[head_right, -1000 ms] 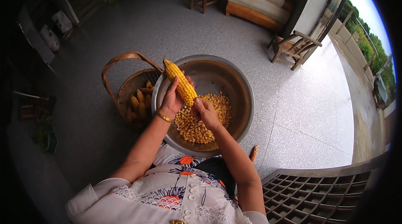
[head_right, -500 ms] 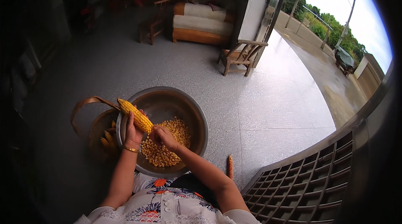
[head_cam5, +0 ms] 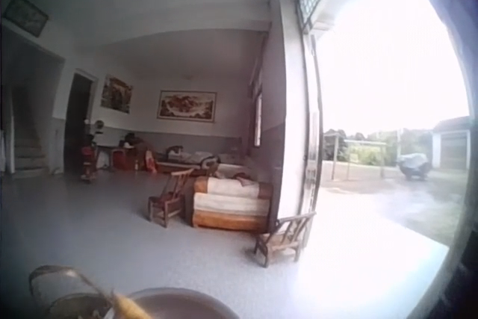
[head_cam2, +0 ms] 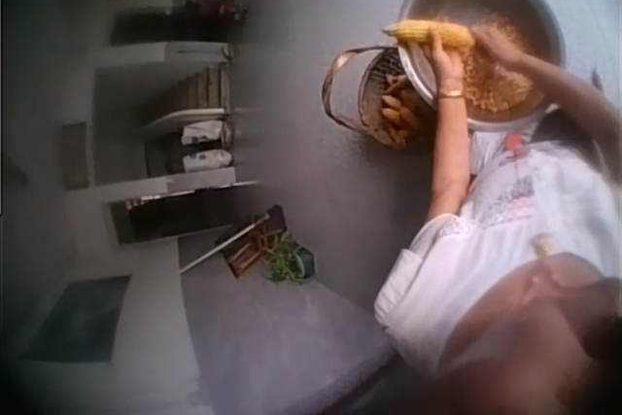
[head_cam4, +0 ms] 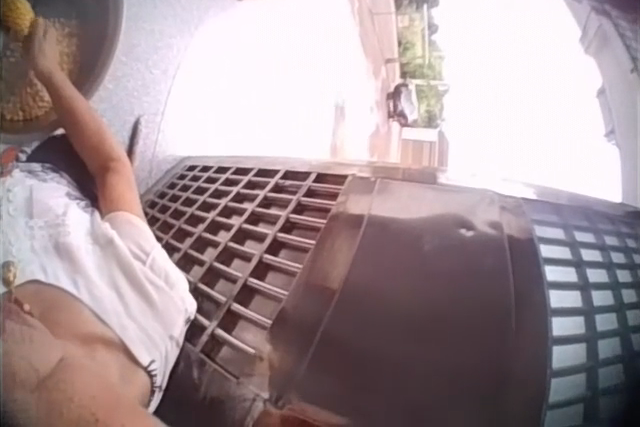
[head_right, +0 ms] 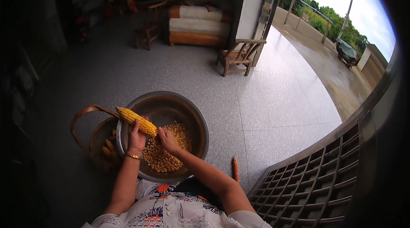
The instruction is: The person shells corn by stripping kernels off corn cobs into a metal bowl by hand.
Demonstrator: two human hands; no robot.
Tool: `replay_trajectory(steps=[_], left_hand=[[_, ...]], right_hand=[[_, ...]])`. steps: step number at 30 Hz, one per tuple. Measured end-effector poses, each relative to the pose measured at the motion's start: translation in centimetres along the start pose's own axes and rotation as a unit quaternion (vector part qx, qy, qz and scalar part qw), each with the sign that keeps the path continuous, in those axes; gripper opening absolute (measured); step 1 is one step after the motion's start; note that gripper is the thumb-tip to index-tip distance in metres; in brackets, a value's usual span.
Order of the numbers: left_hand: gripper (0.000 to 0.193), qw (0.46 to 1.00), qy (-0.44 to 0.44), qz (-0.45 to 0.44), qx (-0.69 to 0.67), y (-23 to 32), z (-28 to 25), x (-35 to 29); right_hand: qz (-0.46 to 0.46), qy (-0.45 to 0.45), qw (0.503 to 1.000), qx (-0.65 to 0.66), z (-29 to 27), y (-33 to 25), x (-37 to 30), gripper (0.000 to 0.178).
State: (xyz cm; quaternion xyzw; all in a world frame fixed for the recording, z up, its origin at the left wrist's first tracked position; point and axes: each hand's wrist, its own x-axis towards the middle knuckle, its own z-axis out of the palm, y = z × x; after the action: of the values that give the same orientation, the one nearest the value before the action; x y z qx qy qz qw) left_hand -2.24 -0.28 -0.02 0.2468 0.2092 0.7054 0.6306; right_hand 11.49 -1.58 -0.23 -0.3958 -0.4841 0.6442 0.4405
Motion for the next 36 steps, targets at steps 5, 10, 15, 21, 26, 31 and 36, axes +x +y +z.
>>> replay_trajectory(steps=[5, 10, 15, 21, 26, 31, 36], left_hand=[[0.04, 1.0, 0.003, 0.016, 0.015, 0.1, 1.1, -0.6], [0.041, 0.998, 0.031, 0.04, 0.048, 0.0, 0.5, -0.3], [0.03, 0.998, 0.017, -0.003, 0.059, -0.1, 1.2, -0.2], [0.028, 0.998, -0.018, -0.006, 0.052, -0.5, 1.8, -0.6], [0.033, 1.0, -0.016, 0.013, -0.003, 0.1, 2.0, -0.7], [0.047, 0.999, 0.018, 0.035, -0.03, 0.2, 1.4, -0.5], [0.043, 0.995, -0.029, 0.03, 0.09, 0.4, 2.8, -1.1]], right_hand=[[0.058, 0.012, 0.993, 0.105, -0.5, -0.5, -0.1, 0.039], [-0.084, -0.005, 0.985, -0.151, 0.2, -0.2, -0.2, 0.042], [-0.117, 0.065, 0.966, -0.22, 0.2, 0.4, -0.1, 0.045], [-0.104, 0.139, 0.976, -0.135, 0.1, 2.6, 0.6, 0.046], [0.022, 0.008, 0.995, 0.094, 0.2, -0.7, -0.7, 0.043], [-0.043, -0.059, 0.997, 0.01, 0.5, -0.6, -0.5, 0.036], [-0.101, 0.116, 0.983, -0.096, -0.3, 2.5, 1.1, 0.037]])
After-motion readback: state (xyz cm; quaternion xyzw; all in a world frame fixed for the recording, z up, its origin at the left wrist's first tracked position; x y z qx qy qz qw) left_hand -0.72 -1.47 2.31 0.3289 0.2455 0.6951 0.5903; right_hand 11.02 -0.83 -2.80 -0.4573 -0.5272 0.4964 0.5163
